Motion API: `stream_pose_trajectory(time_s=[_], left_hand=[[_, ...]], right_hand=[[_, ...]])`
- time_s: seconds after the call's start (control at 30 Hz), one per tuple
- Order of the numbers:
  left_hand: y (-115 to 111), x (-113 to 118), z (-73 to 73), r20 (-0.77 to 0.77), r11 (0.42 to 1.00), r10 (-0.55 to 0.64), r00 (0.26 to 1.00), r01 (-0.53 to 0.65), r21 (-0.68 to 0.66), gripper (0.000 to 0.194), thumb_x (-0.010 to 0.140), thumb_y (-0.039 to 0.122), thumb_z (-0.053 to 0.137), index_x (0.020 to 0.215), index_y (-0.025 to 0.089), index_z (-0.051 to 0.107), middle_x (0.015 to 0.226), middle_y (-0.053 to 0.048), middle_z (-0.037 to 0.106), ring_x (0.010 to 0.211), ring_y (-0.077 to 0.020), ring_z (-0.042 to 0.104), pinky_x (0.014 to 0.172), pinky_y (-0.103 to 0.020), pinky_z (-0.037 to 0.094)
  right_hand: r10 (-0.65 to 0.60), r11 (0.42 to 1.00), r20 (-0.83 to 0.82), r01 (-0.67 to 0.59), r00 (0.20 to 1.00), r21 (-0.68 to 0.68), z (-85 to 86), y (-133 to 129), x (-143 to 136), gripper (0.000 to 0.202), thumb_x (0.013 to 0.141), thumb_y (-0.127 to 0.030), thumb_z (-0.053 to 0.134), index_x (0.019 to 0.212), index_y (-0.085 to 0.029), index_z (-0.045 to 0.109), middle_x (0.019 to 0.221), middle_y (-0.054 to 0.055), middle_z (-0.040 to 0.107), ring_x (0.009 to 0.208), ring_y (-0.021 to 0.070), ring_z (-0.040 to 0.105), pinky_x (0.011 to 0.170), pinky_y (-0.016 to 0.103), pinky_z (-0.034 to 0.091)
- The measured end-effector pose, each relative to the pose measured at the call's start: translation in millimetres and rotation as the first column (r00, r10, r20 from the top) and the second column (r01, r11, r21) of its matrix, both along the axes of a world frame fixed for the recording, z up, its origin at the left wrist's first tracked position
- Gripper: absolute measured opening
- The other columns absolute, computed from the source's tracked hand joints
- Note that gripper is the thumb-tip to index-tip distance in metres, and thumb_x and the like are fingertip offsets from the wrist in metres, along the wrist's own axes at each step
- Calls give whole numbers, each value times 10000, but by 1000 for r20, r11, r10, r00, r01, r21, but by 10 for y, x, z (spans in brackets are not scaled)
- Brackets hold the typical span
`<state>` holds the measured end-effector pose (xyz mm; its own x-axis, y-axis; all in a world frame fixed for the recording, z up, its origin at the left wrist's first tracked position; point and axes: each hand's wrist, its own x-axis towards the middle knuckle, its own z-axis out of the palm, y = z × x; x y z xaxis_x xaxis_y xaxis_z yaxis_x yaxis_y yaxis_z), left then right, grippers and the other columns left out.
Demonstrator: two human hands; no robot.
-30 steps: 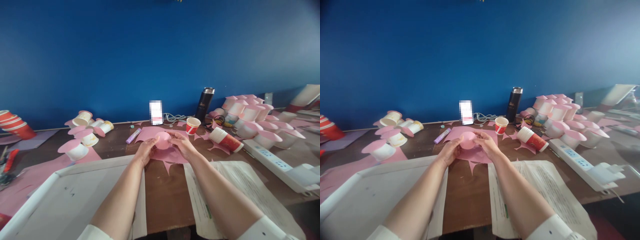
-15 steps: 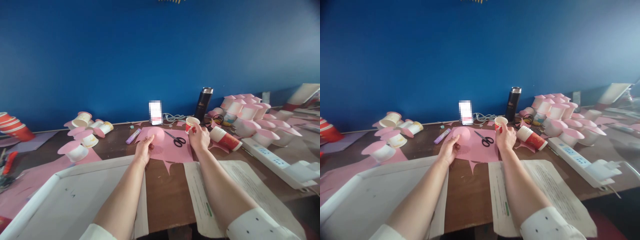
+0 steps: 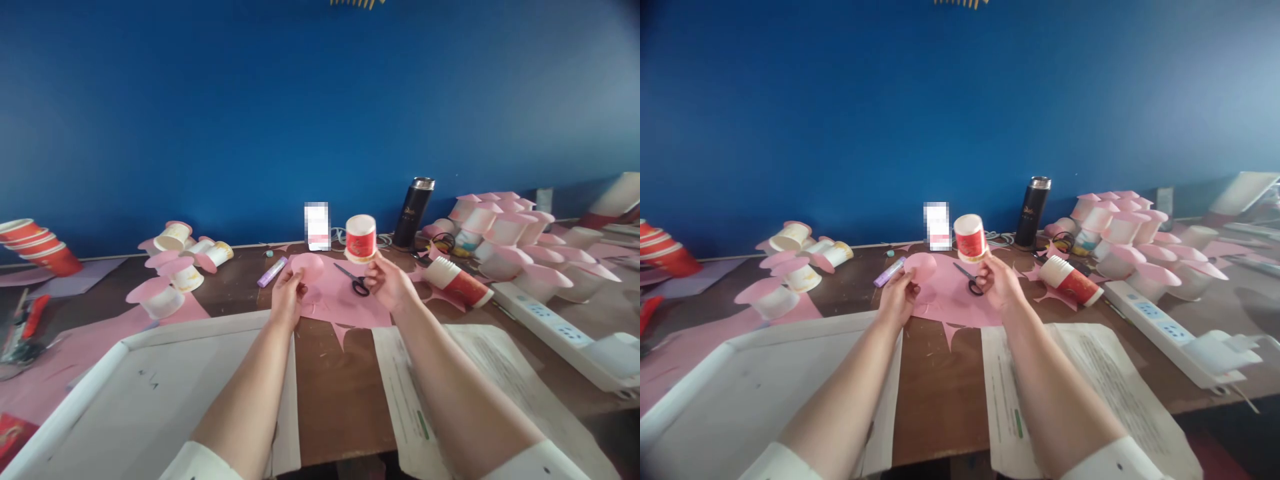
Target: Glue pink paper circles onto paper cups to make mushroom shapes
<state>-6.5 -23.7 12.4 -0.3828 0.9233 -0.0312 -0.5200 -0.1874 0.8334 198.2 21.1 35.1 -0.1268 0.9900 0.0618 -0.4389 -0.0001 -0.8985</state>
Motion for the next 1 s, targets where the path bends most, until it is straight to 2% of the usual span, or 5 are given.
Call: stream_pose_trajectory(time_s=[0.17,0.37,0.53,0.7,1.0], left_hand=[[37,-46,-11,38,997,76,996,-76,-3,354,528,285,801,762,156,568,656,56,518,505,-26,438,487,-169,355],[38,-96,20,45,985,163,986,-160,-67,327,530,264,766,770,171,564,594,62,516,470,-32,447,486,-168,365],[39,-99,-9,-208,979,182,961,-197,-55,273,630,340,690,836,178,617,536,63,480,406,-46,392,443,-194,311],[76,-127,-57,-372,960,203,906,-259,-106,412,650,351,647,1031,194,632,564,53,526,432,-85,447,469,-218,343],[40,-113,-35,-492,950,199,848,-290,-115,476,707,347,586,1160,200,594,708,11,600,485,-98,516,484,-226,364]], right_hand=[[295,946,-144,-310,945,-97,-65,-81,-175,274,706,-316,715,742,-189,475,658,-50,429,482,44,302,417,187,233],[383,903,21,-370,923,-220,-68,-43,-64,276,708,-329,695,691,-170,470,610,-54,414,442,27,220,384,181,132],[519,844,263,-439,813,-308,-85,-86,-52,283,689,-354,709,648,-150,518,573,-36,434,420,19,192,387,202,58],[484,871,486,-348,727,-347,-80,-134,-124,348,681,-402,717,557,-170,489,491,-32,403,392,36,237,385,225,63],[594,777,-25,-582,804,-240,26,-87,42,339,664,-306,669,583,-185,363,503,-93,249,455,23,80,404,170,42]])
